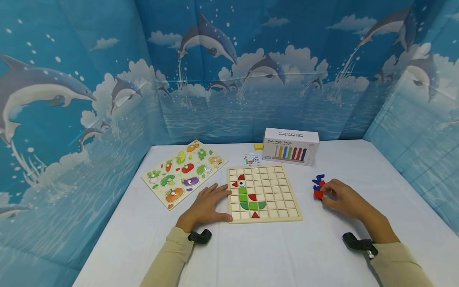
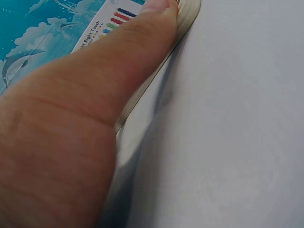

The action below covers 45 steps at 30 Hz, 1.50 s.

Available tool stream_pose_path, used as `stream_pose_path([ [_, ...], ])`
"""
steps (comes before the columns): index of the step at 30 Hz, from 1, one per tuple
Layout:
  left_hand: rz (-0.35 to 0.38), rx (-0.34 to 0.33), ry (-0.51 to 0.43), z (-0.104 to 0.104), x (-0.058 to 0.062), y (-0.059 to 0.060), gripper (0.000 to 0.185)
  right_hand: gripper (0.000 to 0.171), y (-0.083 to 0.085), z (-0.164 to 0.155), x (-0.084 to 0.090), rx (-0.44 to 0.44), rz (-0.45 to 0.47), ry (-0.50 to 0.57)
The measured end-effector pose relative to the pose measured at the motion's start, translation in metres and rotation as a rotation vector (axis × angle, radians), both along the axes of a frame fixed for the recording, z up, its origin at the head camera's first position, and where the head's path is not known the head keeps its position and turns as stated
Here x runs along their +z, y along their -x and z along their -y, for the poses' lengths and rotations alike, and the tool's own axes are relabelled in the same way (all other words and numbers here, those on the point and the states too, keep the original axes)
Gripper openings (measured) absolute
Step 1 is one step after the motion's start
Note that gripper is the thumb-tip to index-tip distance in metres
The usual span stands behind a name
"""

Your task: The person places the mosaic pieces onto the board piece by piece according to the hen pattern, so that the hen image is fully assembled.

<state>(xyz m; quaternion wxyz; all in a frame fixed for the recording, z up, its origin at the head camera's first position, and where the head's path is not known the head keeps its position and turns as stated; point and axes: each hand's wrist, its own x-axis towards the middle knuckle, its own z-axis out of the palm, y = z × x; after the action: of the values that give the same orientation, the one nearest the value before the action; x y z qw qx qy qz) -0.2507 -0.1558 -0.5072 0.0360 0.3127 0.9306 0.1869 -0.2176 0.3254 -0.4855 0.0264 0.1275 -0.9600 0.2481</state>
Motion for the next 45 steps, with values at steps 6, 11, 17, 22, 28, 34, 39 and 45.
stream_pose_path([
  [6,0.002,-0.004,-0.007,0.0,0.0,0.0,0.095,0.025,0.01,0.021,0.002,0.046,0.006,0.003],
  [11,-0.003,-0.006,-0.014,0.002,0.001,-0.001,0.095,0.023,0.019,0.044,0.004,0.104,0.0,0.019],
  [17,0.012,-0.012,-0.014,0.001,0.003,-0.001,0.094,0.022,0.03,0.077,0.007,0.182,0.027,0.04],
  [22,0.016,-0.012,0.0,0.0,0.005,-0.001,0.094,0.023,0.038,0.103,0.009,0.226,0.043,0.053],
  [28,0.004,-0.013,0.008,0.0,0.004,0.0,0.094,0.023,0.044,0.127,0.009,0.25,0.055,0.036],
  [34,0.005,-0.015,0.008,0.001,0.002,0.001,0.095,0.02,0.045,0.144,0.007,0.286,0.046,0.022],
  [39,0.005,-0.016,0.0,0.001,0.002,0.001,0.094,0.019,0.045,0.149,0.004,0.29,0.034,-0.02],
  [45,0.008,-0.01,-0.001,0.001,0.002,0.002,0.094,0.019,0.045,0.15,0.003,0.283,0.052,-0.003],
])
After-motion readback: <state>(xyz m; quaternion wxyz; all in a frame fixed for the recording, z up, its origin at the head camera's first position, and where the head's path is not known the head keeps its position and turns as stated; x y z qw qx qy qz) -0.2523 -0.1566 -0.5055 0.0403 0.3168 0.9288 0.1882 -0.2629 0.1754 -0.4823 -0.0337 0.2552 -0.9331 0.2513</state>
